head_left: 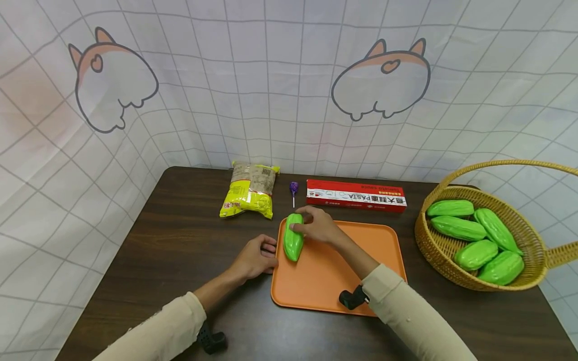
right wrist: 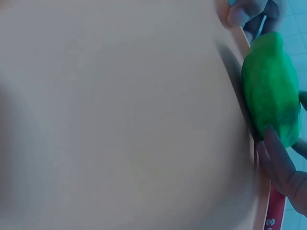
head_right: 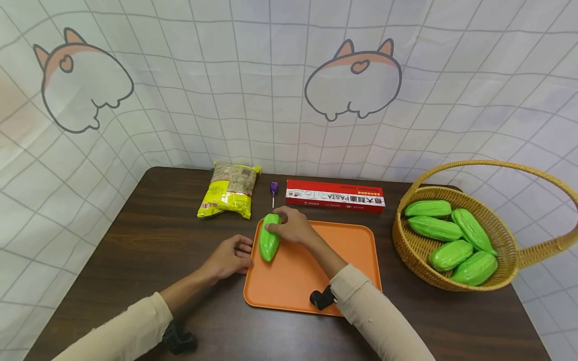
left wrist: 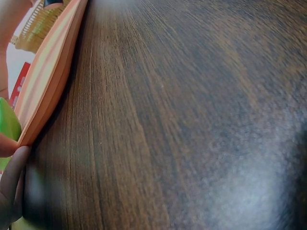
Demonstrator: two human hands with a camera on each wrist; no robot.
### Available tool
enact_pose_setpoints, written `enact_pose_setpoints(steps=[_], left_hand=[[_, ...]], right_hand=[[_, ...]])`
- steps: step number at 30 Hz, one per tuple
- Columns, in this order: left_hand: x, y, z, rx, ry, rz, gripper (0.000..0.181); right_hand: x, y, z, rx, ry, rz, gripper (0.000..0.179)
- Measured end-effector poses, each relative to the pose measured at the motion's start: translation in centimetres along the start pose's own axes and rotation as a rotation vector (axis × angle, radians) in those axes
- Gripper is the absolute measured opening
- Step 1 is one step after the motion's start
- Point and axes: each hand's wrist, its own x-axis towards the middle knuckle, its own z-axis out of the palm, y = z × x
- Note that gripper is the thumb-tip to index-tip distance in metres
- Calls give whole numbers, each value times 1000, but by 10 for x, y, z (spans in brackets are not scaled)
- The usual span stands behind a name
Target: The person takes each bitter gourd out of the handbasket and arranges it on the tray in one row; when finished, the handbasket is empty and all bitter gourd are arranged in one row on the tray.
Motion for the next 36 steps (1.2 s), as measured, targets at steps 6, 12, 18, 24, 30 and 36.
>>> enact_pose_setpoints(steps=[6,12,18,24,30,36], left_hand=[[0,0,0,7,1,5,50],[1,1,0,14,6,7,49],[1,2,-1,17,3,10,49],[0,1,-1,18,0,3,49],[-1,0,0,16,0,8,50],[-1,-1,0,20,3,18,50]], right_hand=[[0,0,0,59,-40,1,59],[-3,-1,-1,54,-35,-5,56],[-3,-1,-2,62,-24,8,56],[-5,1,-3,84,-33,16,57],[-10,4,-8,144,-35,11,58],[-19,10,-21,133,-10,-18,59]])
